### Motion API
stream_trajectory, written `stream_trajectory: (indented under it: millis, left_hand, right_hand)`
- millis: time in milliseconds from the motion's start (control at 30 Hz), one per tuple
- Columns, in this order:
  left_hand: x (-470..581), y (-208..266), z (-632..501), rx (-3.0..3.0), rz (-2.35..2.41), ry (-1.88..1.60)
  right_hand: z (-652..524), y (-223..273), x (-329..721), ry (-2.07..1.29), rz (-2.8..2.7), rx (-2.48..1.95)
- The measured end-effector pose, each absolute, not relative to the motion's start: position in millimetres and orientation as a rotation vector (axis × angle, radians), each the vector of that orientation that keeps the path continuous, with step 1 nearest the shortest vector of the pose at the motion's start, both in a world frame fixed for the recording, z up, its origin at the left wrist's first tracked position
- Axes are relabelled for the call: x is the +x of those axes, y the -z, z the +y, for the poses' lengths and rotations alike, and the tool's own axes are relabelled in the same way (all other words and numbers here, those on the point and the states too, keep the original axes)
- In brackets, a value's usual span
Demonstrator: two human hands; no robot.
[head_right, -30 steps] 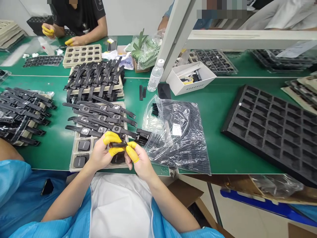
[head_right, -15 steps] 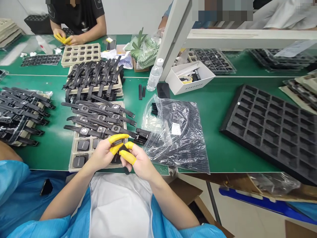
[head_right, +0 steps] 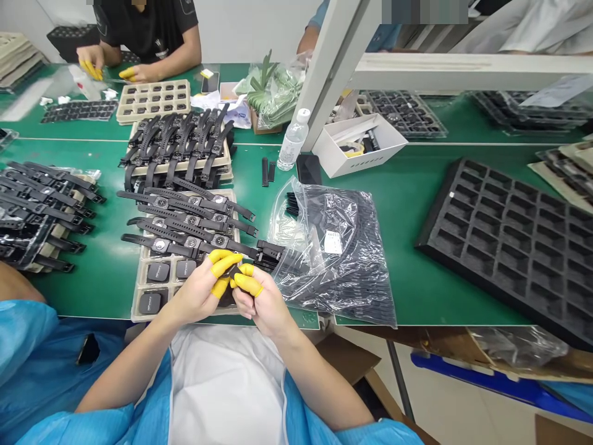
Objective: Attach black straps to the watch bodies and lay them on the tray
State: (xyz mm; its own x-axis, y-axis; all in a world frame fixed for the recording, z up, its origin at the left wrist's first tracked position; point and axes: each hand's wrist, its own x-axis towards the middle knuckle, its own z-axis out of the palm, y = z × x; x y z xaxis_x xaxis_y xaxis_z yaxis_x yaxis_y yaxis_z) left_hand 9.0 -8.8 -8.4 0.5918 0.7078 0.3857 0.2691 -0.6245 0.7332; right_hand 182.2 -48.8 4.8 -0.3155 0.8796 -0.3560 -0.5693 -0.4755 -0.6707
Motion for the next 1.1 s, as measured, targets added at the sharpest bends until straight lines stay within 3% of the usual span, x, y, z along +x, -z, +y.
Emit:
stream_trajectory:
  millis: [433, 767, 1100]
  left_hand:
    - [7, 2, -6, 2.293, 0.684, -0.822]
    - [-34, -52, 3, 2.45, 1.004, -0.59]
    - [-65, -40, 40, 2.633, 1.088, -0.156]
  right_hand:
    - [-53, -2, 191, -1.904, -0.726, -0.961]
    - [-52, -15, 224, -1.03, -1.796, -1.268]
    - [-40, 8, 231, -0.792, -2.025, -1.59]
